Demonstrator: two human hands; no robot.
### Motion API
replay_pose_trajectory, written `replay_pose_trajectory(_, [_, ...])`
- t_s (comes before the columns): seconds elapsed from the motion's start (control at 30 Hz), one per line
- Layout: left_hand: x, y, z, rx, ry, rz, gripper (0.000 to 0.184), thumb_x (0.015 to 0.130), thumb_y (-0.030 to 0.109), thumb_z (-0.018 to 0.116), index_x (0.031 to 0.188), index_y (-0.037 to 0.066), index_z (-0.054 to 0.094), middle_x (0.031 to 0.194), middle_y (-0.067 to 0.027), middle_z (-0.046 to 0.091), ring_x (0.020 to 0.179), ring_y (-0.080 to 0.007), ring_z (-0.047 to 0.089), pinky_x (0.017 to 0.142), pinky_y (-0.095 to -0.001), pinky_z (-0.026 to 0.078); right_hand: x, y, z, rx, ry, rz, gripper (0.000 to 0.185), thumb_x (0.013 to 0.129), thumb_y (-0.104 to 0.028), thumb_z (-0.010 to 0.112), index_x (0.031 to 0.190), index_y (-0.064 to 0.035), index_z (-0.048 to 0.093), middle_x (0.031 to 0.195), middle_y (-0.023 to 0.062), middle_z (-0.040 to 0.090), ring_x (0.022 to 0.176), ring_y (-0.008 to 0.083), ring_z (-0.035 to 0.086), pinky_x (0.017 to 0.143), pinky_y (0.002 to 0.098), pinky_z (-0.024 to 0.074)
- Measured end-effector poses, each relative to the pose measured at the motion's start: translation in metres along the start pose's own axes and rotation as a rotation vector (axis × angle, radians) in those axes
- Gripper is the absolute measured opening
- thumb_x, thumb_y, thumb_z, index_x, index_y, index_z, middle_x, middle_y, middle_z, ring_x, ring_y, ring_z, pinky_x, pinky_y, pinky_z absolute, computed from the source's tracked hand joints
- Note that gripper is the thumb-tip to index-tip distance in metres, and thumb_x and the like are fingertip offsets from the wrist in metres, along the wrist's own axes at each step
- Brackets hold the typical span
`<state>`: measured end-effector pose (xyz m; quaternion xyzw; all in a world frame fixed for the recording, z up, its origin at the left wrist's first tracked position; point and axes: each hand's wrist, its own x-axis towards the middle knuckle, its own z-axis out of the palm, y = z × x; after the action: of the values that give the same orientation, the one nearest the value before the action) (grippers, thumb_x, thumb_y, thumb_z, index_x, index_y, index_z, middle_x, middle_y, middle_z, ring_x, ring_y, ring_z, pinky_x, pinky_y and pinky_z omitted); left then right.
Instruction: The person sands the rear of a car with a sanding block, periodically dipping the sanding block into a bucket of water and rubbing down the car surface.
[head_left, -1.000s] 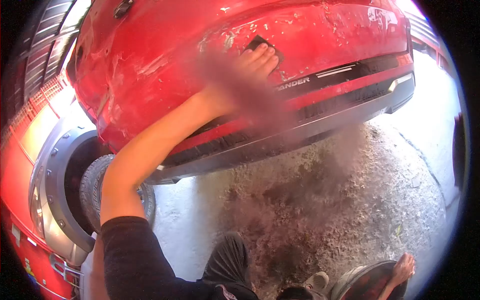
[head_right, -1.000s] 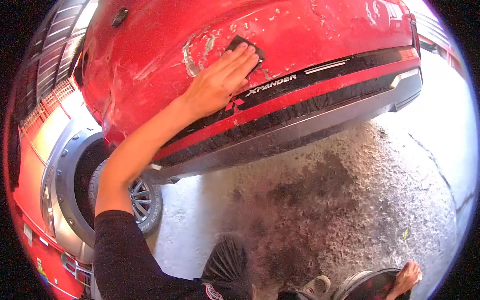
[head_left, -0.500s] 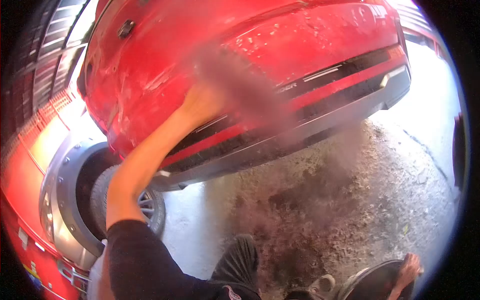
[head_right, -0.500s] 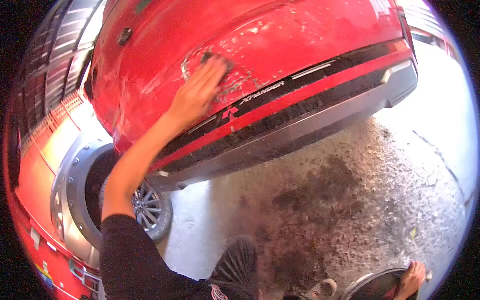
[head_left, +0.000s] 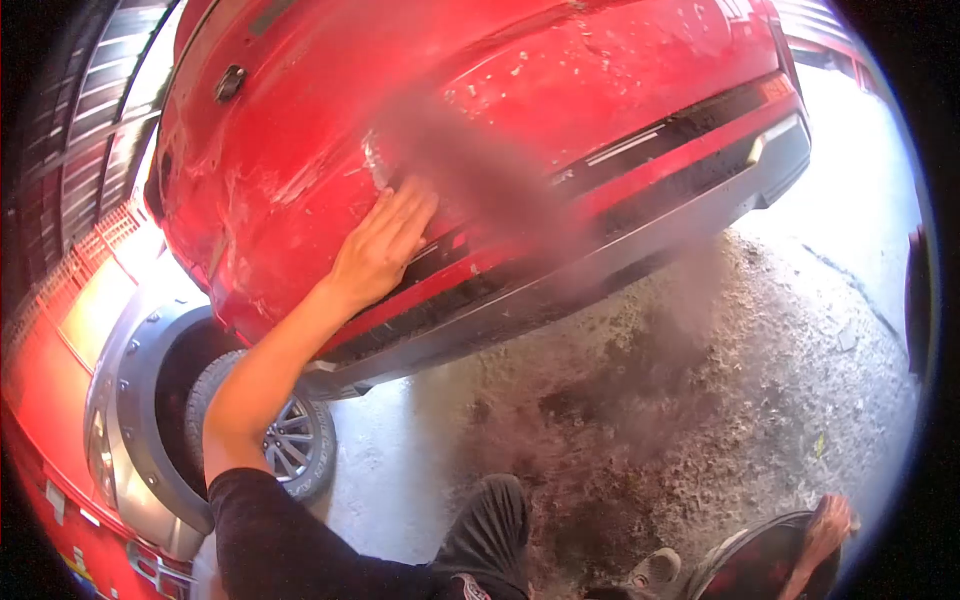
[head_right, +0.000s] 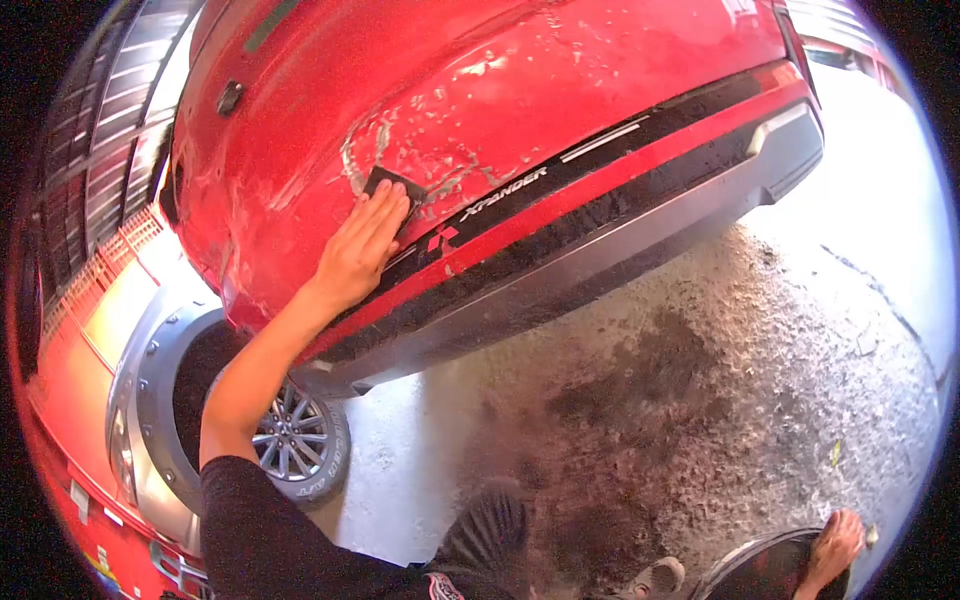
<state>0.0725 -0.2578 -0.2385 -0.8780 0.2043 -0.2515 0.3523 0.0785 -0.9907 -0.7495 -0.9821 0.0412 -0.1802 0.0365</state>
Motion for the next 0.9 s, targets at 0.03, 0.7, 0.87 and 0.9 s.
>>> replay_pose_trajectory(0.03, [0.005,0.001,0.004,-0.019,0.014,0.004,0.063,0.093,0.014,0.066,0.151,-0.001,0.047,0.157,-0.0191,0.046,0.148,-0.032,0.041,0.123,-0.0477,0.034,-0.004,-0.003,-0.003,0.008,-0.041,0.012,0.038,0.11,-0.035,0.041,0.107,-0.0039,0.063,0.108,0.0172,0.061,0.109,0.0371,0.058,0.101,0.0476,0.0408])
replay_pose_trajectory(0.7, [0.045,0.012,0.013,-0.109,-0.007,0.09,0.064,0.094,0.011,0.066,0.152,-0.001,0.044,0.158,-0.0192,0.045,0.149,-0.0361,0.039,0.123,-0.0515,0.032,0.006,0.01,0.007,0.01,0.193,-0.054,0.036,0.11,-0.033,0.041,0.102,-0.0042,0.061,0.1,0.0159,0.056,0.103,0.0366,0.057,0.097,0.0469,0.0426])
replay_pose_trajectory(0.87, [-0.01,0.011,-0.002,-0.08,-0.005,-0.018,0.067,0.09,0.006,0.068,0.153,-0.001,0.044,0.16,-0.0196,0.042,0.152,-0.0347,0.036,0.124,-0.0504,0.029,0.003,0.008,0.012,-0.007,0.066,-0.042,0.037,0.111,-0.033,0.04,0.105,-0.0025,0.061,0.103,0.0172,0.058,0.105,0.0379,0.057,0.095,0.048,0.043])
replay_pose_trajectory(0.9, [0.007,0.007,0.011,-0.043,0.012,-0.003,0.065,0.092,0.007,0.066,0.153,0.0,0.044,0.159,-0.019,0.044,0.151,-0.0344,0.036,0.124,-0.0503,0.03,0.007,0.011,0.013,-0.001,0.026,-0.042,0.037,0.11,-0.032,0.04,0.106,-0.0027,0.061,0.105,0.0172,0.059,0.106,0.0379,0.057,0.094,0.0482,0.0434])
